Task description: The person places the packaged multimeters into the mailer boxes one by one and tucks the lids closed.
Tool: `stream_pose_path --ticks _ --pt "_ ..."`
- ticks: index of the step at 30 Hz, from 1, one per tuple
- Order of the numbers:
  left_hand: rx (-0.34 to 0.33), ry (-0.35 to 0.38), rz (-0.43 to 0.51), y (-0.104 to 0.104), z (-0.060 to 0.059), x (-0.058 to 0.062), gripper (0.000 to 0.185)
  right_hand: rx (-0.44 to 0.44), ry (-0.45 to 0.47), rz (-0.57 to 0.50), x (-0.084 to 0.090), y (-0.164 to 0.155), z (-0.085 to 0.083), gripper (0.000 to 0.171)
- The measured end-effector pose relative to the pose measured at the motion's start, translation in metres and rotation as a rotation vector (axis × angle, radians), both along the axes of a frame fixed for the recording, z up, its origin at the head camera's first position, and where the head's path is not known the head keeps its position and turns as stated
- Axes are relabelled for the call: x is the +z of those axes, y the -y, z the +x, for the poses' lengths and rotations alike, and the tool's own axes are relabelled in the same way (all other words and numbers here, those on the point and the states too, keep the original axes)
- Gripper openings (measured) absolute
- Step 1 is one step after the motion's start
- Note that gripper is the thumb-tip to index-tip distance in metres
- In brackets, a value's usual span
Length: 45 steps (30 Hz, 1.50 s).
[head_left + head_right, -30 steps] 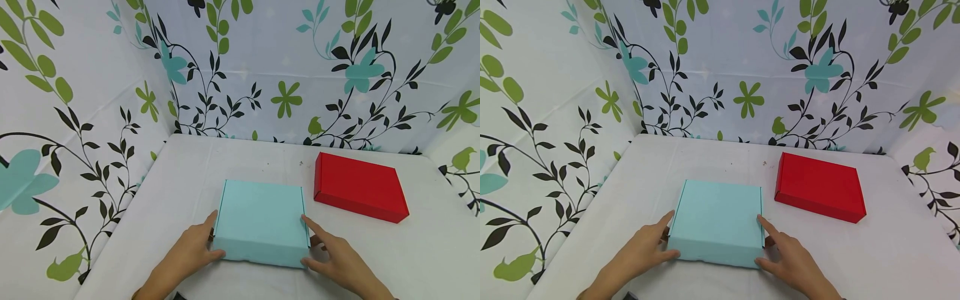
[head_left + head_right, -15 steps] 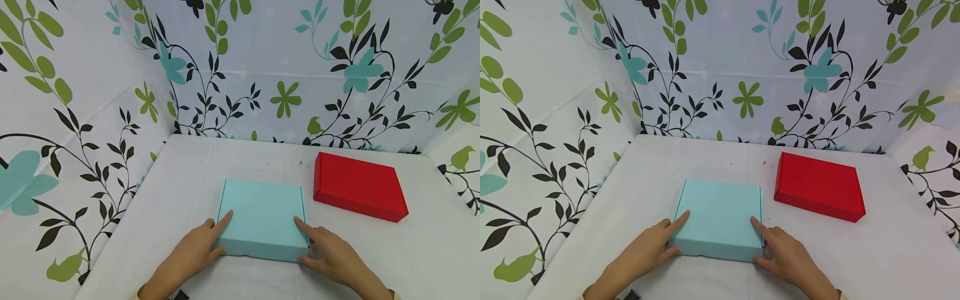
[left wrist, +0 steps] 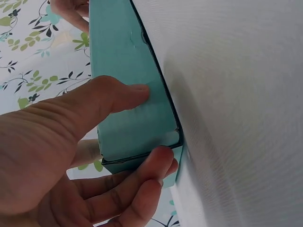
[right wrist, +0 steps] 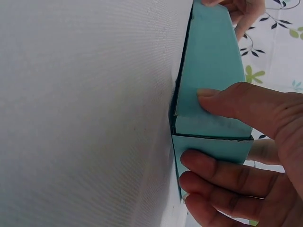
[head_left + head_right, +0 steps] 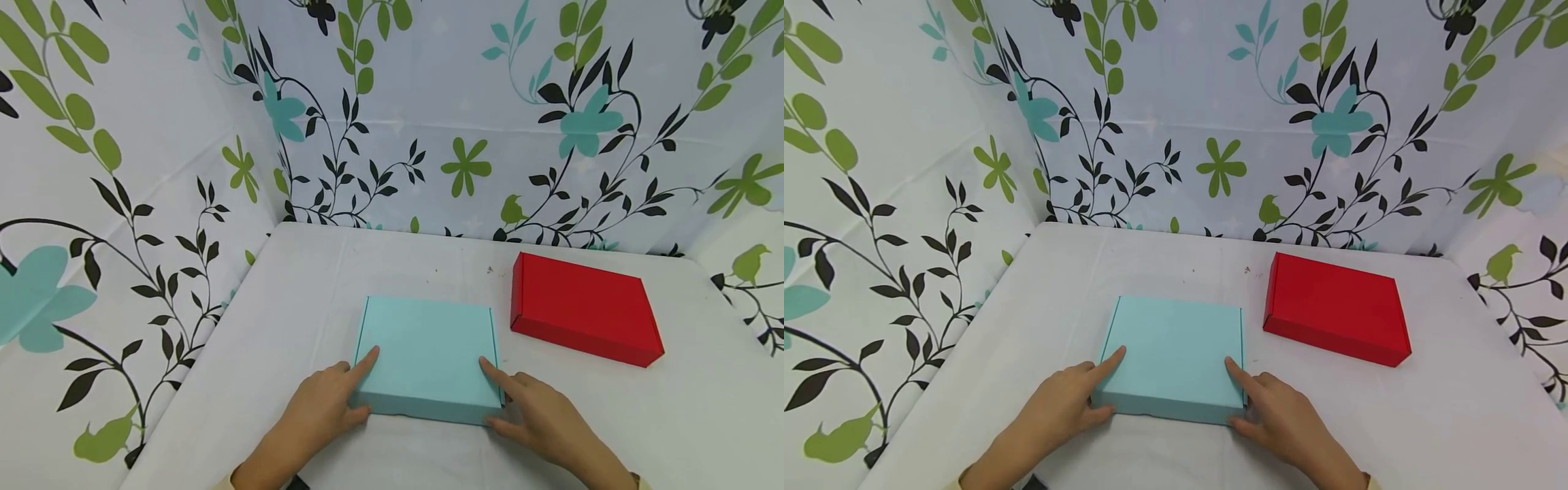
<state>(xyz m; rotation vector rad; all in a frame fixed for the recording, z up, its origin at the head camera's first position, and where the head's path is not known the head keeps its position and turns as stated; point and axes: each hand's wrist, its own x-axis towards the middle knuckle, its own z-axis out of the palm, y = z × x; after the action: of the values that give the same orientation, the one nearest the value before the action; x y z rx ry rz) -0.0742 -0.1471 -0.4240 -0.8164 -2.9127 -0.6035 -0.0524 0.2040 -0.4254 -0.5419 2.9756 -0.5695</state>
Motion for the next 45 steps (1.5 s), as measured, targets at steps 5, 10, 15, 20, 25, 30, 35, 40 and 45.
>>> stream_pose_path --ticks 5,10,15,20,25,30,35,40,45 --pt "0.001 -0.052 0.017 -0.002 0.001 -0.004 0.086 0.022 -0.022 0.002 -0.002 0.0 -0.001 0.089" --pt "-0.001 -0.098 0.019 -0.005 -0.001 -0.009 0.083 0.04 -0.083 0.008 -0.004 -0.002 -0.001 0.087" --pt "-0.005 -0.129 0.005 -0.007 -0.002 -0.009 0.08 0.051 -0.135 0.019 -0.007 -0.002 0.0 0.086" --pt "-0.035 -0.102 -0.049 -0.004 -0.003 -0.005 0.081 0.066 -0.115 0.056 -0.006 0.0 0.0 0.09" --pt "-0.059 -0.086 -0.064 0.0 -0.005 -0.004 0.081 0.099 -0.128 0.054 -0.005 0.0 -0.002 0.091" --pt "-0.074 -0.125 -0.047 0.001 -0.006 -0.006 0.078 0.116 -0.137 0.058 -0.007 -0.001 -0.002 0.089" --pt "-0.077 -0.154 -0.046 0.0 -0.007 -0.005 0.077 0.129 -0.162 0.06 -0.005 -0.001 -0.003 0.088" --pt "-0.072 -0.154 -0.058 -0.001 -0.015 -0.004 0.076 0.136 -0.191 0.065 -0.003 -0.001 -0.01 0.088" --pt "-0.053 -0.141 -0.092 -0.002 -0.027 -0.005 0.075 0.092 -0.191 0.077 -0.004 0.002 -0.02 0.089"
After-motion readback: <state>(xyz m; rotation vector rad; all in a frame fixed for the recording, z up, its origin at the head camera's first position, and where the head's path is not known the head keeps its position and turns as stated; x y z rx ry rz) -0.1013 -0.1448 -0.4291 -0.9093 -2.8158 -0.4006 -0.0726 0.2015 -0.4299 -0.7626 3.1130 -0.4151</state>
